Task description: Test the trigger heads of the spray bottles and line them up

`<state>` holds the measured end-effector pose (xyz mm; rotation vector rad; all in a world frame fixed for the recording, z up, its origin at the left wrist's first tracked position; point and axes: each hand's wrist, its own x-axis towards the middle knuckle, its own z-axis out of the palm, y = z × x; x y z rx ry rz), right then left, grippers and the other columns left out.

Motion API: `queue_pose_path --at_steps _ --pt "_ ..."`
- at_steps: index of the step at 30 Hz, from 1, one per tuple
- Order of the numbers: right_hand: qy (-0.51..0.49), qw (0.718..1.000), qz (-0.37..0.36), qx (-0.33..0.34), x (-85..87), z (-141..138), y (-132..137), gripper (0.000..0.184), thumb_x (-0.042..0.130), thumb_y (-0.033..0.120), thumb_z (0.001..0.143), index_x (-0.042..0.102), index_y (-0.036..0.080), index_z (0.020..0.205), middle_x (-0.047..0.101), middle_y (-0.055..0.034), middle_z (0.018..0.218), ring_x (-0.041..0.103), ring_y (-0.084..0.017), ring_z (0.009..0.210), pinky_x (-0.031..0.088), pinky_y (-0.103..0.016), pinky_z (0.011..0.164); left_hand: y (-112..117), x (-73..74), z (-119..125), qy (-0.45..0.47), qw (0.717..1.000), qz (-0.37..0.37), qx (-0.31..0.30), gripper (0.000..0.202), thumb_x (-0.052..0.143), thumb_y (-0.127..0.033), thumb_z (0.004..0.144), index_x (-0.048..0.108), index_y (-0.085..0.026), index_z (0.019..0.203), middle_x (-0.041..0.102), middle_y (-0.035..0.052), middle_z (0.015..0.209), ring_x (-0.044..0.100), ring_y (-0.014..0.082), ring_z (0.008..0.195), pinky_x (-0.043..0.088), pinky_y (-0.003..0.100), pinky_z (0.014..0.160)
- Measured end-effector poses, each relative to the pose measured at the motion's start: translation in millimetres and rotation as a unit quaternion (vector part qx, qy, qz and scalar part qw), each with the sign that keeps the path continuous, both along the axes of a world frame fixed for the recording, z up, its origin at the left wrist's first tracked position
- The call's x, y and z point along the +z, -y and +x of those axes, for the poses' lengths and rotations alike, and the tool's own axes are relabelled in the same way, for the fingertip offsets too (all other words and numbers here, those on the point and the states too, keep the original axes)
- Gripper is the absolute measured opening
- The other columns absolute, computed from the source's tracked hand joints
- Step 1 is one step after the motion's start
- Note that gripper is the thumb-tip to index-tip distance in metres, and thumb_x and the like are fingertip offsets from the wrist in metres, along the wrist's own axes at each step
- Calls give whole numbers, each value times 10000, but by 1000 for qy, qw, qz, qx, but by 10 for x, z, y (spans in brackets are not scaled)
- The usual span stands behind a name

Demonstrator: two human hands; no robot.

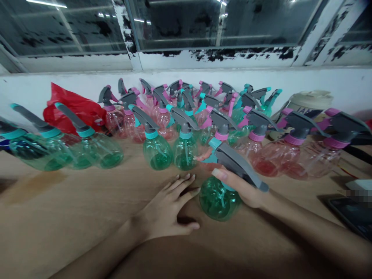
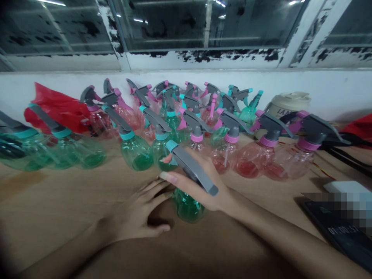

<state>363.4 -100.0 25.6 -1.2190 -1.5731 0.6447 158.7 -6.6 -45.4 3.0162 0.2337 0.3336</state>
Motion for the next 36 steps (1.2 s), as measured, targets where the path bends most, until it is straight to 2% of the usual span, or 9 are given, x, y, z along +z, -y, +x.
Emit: queue_pose_path --at_steps 5,9,13,18,27,36 --pt "19 1000 -2 -24 19 -11 -2 327 497 560 851 646 269 840 574 5 617 561 -175 568 478 -347 558 5 6 -1 3 1000 -5 0 741 643 -561 774 433 -163 1363 349 166 1477 321 351 1349 307 515 1071" --pt "21 998 24 -59 23 -24 -8 295 528 533 846 610 262 765 576 13 599 572 -171 575 469 -336 561 -2 1 0 2 1000 -7 4 739 642 -565 775 433 -172 1364 349 163 1478 322 347 1350 293 513 1079" --pt "-24 999 24 -25 -20 -11 -17 279 574 511 825 625 252 913 629 11 681 602 -163 614 489 -325 591 1 11 7 2 1000 -5 5 730 656 -547 768 442 -167 1353 350 173 1472 317 356 1350 311 522 1065" --pt "-39 999 -6 -18 -58 0 8 365 566 521 826 610 271 1089 590 32 567 588 -177 548 484 -336 554 5 17 6 7 1000 -6 0 730 663 -535 761 438 -164 1348 357 180 1465 327 360 1343 319 530 1059" --pt "-22 999 4 -40 -55 -20 23 392 548 516 840 606 268 1138 622 19 617 606 -179 573 497 -336 563 8 -40 -7 16 1000 -13 3 734 657 -531 769 404 -190 1368 320 151 1490 292 352 1361 295 523 1077" --pt "-12 998 20 -53 -29 -34 31 350 568 496 838 617 263 1094 630 16 634 609 -179 579 504 -340 577 12 -46 -22 11 1000 -11 2 718 650 -528 779 422 -174 1361 311 160 1491 302 360 1352 277 518 1084"
